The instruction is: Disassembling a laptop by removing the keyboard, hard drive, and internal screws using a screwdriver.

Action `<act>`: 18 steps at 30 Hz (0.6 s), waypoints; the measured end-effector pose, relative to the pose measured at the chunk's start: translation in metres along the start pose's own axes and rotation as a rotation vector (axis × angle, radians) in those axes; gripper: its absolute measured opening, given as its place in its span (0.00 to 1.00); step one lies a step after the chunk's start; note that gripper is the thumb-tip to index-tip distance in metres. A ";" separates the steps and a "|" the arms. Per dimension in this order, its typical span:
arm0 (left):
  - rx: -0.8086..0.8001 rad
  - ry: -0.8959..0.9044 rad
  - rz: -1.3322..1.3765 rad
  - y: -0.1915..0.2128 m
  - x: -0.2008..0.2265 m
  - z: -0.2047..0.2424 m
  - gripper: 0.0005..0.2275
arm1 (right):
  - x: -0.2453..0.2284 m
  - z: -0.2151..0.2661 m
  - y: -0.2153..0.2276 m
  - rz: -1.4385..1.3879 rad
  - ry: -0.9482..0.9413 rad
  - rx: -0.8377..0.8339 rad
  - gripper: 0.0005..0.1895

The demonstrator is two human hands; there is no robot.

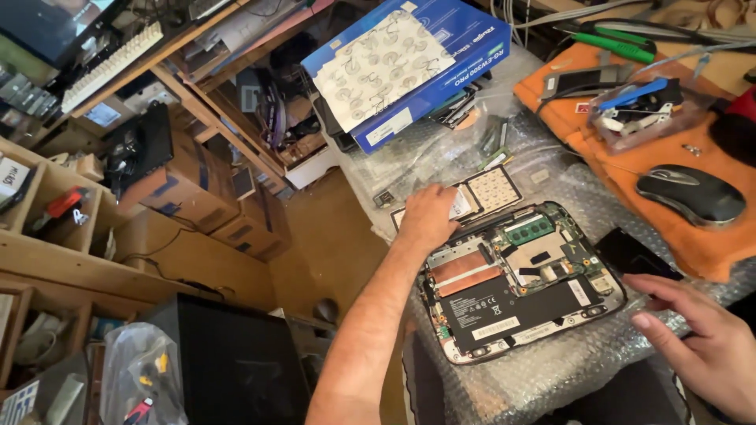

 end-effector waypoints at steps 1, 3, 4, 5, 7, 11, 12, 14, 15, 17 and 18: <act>-0.013 0.023 0.016 0.000 -0.001 0.000 0.31 | 0.000 0.001 0.000 -0.017 -0.003 -0.003 0.23; -0.040 0.035 0.024 0.002 0.002 0.000 0.32 | 0.001 0.003 0.001 -0.023 -0.011 -0.002 0.22; -0.066 0.049 0.035 0.003 0.003 0.001 0.33 | 0.001 0.003 0.001 -0.027 -0.018 -0.002 0.22; -0.064 0.050 0.033 0.004 0.001 -0.001 0.33 | -0.001 0.003 0.003 -0.029 -0.016 -0.002 0.22; -0.069 0.069 0.079 0.004 -0.006 -0.002 0.29 | -0.011 0.004 0.007 0.042 0.020 0.006 0.22; 0.005 0.054 0.122 0.003 -0.021 -0.004 0.28 | -0.005 0.009 0.002 0.000 0.052 -0.010 0.23; 0.087 0.017 0.125 0.010 -0.021 -0.001 0.32 | -0.004 0.011 0.002 -0.025 0.081 0.003 0.22; 0.167 -0.006 0.135 0.024 -0.017 0.018 0.36 | -0.002 0.014 -0.003 -0.050 0.112 -0.001 0.22; 0.201 -0.014 0.208 0.036 -0.012 0.032 0.37 | -0.001 0.015 -0.006 -0.047 0.127 -0.008 0.21; 0.235 -0.016 0.284 0.055 0.003 0.068 0.38 | -0.008 0.017 -0.012 -0.046 0.144 -0.022 0.21; 0.256 0.013 0.614 0.060 0.002 0.090 0.38 | -0.013 0.016 -0.020 -0.048 0.120 -0.081 0.22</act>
Point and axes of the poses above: each hand's wrist, its own z-axis away from the middle knuckle, its own y-axis out of the back of the hand, x = y × z, the point moved 10 cm from there along -z, towards the middle knuckle, and after that the axes turned 9 degrees about -x, right-handed, at the moved point
